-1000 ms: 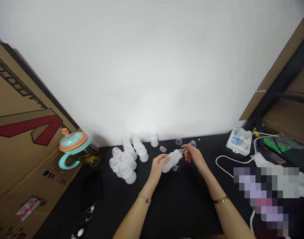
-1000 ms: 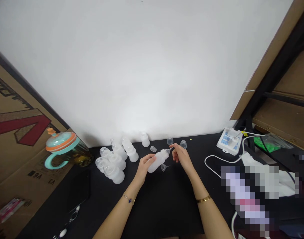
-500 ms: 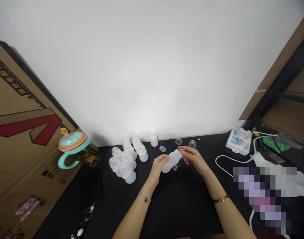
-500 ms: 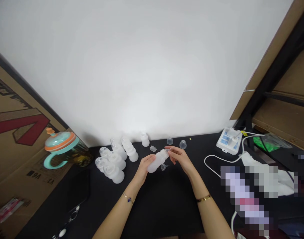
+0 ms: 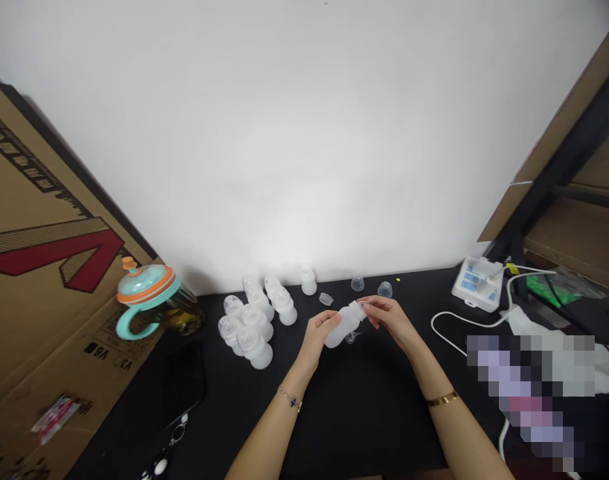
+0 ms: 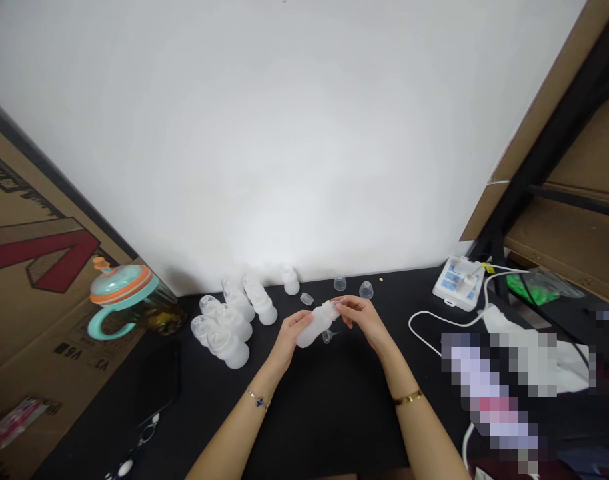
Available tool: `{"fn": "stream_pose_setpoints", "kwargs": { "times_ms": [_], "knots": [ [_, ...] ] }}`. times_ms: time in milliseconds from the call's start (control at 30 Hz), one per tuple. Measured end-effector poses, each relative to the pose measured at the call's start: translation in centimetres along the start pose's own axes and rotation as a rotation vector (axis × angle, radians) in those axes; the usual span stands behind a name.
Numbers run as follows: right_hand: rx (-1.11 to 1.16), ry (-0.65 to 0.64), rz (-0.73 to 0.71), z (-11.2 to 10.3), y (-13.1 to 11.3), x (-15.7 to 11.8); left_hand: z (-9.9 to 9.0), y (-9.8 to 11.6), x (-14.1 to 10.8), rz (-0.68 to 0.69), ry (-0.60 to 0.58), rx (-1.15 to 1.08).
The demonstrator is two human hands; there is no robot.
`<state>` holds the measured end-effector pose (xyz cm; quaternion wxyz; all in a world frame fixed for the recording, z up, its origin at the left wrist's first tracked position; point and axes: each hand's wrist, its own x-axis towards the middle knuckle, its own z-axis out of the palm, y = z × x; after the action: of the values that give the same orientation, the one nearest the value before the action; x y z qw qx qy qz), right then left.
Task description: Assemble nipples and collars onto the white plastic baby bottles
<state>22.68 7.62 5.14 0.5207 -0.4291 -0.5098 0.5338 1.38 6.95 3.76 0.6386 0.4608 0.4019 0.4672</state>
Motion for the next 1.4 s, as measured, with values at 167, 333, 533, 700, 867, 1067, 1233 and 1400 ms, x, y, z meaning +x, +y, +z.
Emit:
{"fn": "stream_pose_setpoints", "kwargs": {
  "times_ms": [167, 333, 533, 700, 867, 1067, 1233, 1400],
  "knots": [
    [-0.026, -0.005, -0.002, -0.1, 0.1, 0.1, 0.1, 0.2, -0.2, 0.033, -0.001, 0.029],
    [-0.033, 0.006, 0.017, -0.1, 0.1, 0.1, 0.2, 0.2, -0.2, 0.065, 0.012, 0.074],
    [-0.047, 0.017, 0.038, -0.1, 0.2, 0.2, 0.2, 0.1, -0.2, 0.154, 0.056, 0.175],
    [-0.04, 0.014, 0.043, -0.2, 0.4, 0.3, 0.5, 0.4, -0.3, 0.167, 0.081, 0.211],
    [-0.056, 0.024, 0.047, -0.1, 0.4, 0.3, 0.7, 0.6, -0.5, 0.191, 0.092, 0.257],
    [-0.07, 0.049, 0.041, 0.1, 0.3, 0.2, 0.7, 0.9, -0.8, 0.243, 0.121, 0.342],
    [-0.078, 0.079, 0.047, 0.2, 0.5, 0.4, 0.7, 0.8, -0.9, 0.258, 0.14, 0.399],
    [-0.085, 0.087, 0.05, 0.2, 0.6, 0.5, 0.7, 0.8, -1.2, 0.297, 0.158, 0.486]
  ]
}}
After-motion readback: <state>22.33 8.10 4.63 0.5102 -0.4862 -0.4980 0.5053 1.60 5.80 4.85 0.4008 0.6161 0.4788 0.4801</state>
